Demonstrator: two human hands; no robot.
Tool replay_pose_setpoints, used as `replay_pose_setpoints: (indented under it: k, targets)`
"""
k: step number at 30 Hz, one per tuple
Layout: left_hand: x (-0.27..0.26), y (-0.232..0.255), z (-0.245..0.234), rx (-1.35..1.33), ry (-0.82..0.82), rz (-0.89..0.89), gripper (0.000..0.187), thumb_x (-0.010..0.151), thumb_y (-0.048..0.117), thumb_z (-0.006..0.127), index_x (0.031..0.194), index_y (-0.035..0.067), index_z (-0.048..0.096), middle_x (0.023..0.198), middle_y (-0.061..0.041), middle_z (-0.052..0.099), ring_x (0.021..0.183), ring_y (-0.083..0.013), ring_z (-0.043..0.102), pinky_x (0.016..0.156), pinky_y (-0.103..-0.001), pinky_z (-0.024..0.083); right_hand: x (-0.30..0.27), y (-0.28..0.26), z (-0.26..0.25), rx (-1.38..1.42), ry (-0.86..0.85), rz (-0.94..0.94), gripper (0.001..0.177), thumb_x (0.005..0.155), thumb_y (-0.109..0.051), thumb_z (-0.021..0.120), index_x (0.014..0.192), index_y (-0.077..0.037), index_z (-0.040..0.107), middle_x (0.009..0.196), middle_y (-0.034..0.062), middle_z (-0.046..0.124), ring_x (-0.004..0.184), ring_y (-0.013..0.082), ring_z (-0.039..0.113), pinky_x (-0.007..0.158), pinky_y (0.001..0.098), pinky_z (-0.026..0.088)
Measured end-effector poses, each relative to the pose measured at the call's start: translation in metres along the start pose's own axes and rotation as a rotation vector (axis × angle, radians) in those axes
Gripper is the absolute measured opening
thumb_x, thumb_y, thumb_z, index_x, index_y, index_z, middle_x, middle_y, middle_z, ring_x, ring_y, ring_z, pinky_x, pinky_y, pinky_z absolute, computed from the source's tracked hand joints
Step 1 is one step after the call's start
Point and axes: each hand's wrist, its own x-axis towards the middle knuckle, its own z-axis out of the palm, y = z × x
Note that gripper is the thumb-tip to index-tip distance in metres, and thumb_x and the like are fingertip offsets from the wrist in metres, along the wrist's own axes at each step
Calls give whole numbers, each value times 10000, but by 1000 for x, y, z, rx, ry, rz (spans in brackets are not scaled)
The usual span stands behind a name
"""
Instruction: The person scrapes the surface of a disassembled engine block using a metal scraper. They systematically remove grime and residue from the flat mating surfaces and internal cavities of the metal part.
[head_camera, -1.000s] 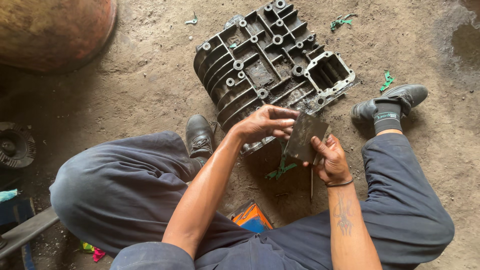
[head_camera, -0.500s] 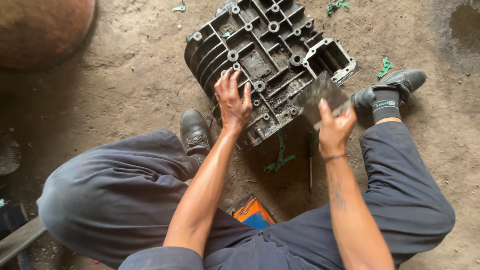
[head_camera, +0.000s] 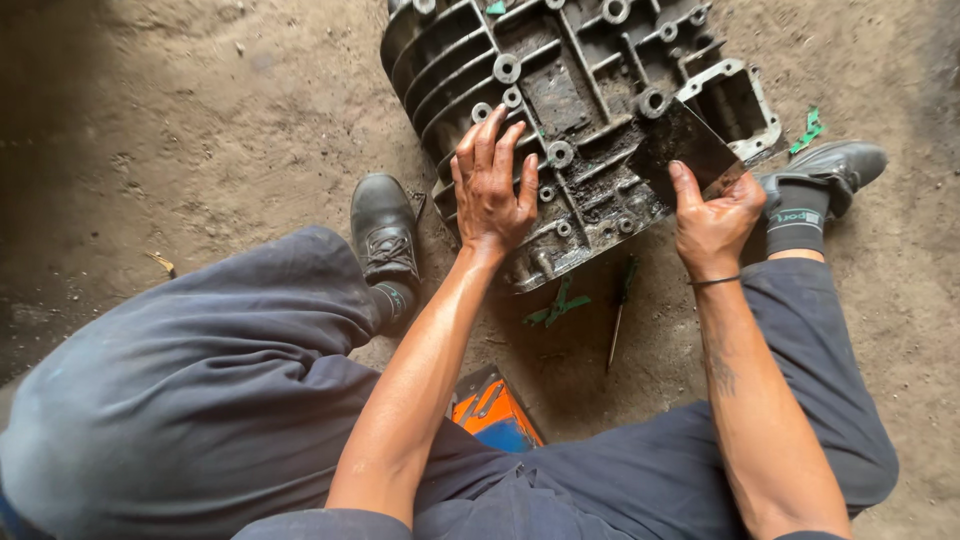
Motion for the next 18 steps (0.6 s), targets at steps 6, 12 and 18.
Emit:
replay_pose_setpoints:
  k: [6, 12, 18]
  targets:
    - [2, 2, -3, -21, -7, 1, 403, 996, 277, 657, 1359, 107, 614, 1548, -84, 481, 1428, -289, 427, 1187, -449, 367, 19, -23, 15, 153, -14, 99, 235, 953, 55, 829, 1129, 24, 677, 1093, 65, 746, 961, 125, 723, 893, 260, 586]
    - [0, 1, -1, -9, -8, -9, 398, 1005, 281, 661, 1359, 104, 613, 1521, -90, 506, 1418, -300, 438, 1186, -453, 367, 19, 0, 8, 239, -89, 38, 207, 1014, 96, 801, 1198, 26, 737, 1150, 85, 763, 1031, 146, 712, 930, 250, 568]
    - [-1, 5, -1, -20, -12, -21, 393, 1014, 261, 630, 1363, 82, 604, 1502, -103, 524, 1415, -319, 442, 1196, -456, 356, 30, 23, 20, 190, -98, 40, 167, 1034, 42, 793, 1179, -2, 723, 1152, 94, 765, 1019, 169, 743, 941, 284, 599]
